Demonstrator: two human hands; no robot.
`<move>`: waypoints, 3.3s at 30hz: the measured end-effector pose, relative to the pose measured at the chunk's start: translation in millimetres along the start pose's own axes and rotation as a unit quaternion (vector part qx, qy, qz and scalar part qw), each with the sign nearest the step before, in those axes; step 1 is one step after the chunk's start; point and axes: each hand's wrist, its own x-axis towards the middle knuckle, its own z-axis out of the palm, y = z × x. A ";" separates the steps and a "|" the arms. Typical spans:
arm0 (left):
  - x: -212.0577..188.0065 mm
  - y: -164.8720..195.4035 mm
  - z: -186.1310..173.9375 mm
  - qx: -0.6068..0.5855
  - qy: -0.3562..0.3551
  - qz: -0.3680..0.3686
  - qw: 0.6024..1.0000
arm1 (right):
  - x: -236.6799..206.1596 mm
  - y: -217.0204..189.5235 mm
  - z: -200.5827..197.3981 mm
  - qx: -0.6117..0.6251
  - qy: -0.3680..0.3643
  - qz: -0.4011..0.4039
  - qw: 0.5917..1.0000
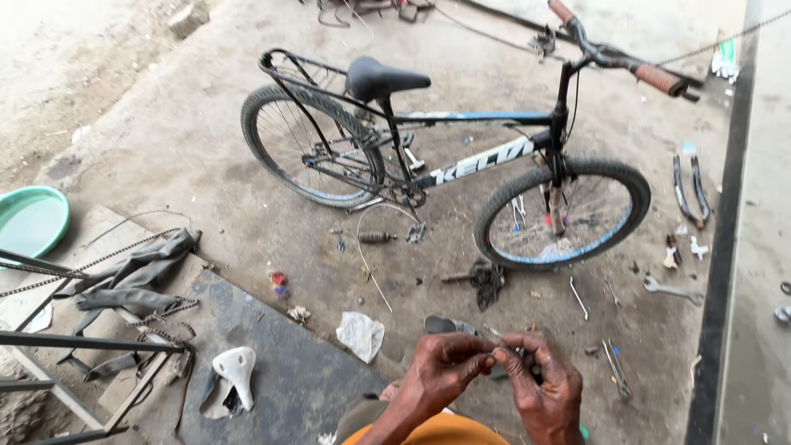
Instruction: The person assembles small metal parts, including a bolt and washer, then installs them onto the bicycle handlebar brake lever. They tighten the assembly by hand and test the brake lever function.
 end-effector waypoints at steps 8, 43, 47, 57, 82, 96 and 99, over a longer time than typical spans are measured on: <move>27.8 -17.5 -17.8 -0.280 0.120 -0.083 0.949 | 19.0 22.3 31.6 -0.018 0.047 -0.018 0.999; 69.2 -111.0 -32.0 -0.297 0.275 -0.145 0.903 | 36.2 56.9 29.7 -0.080 -0.133 -0.238 0.959; 66.3 -74.1 -23.0 -0.287 0.245 -0.073 0.923 | 44.8 47.7 12.6 0.023 -0.098 -0.006 0.995; 73.2 -38.2 -6.3 -0.305 0.188 -0.039 0.933 | 62.5 28.8 -10.2 0.107 -0.079 -0.004 0.991; 14.9 39.1 7.5 -0.398 0.023 0.029 0.917 | 36.8 -89.7 -37.6 0.069 -0.036 -0.180 0.981; 1.2 52.7 15.6 -0.421 -0.006 0.026 0.907 | 26.1 -95.0 -25.9 0.066 -0.028 -0.207 0.976; -0.8 57.4 18.2 -0.419 0.005 0.010 0.908 | 24.9 -93.5 -26.0 0.097 -0.034 -0.177 0.979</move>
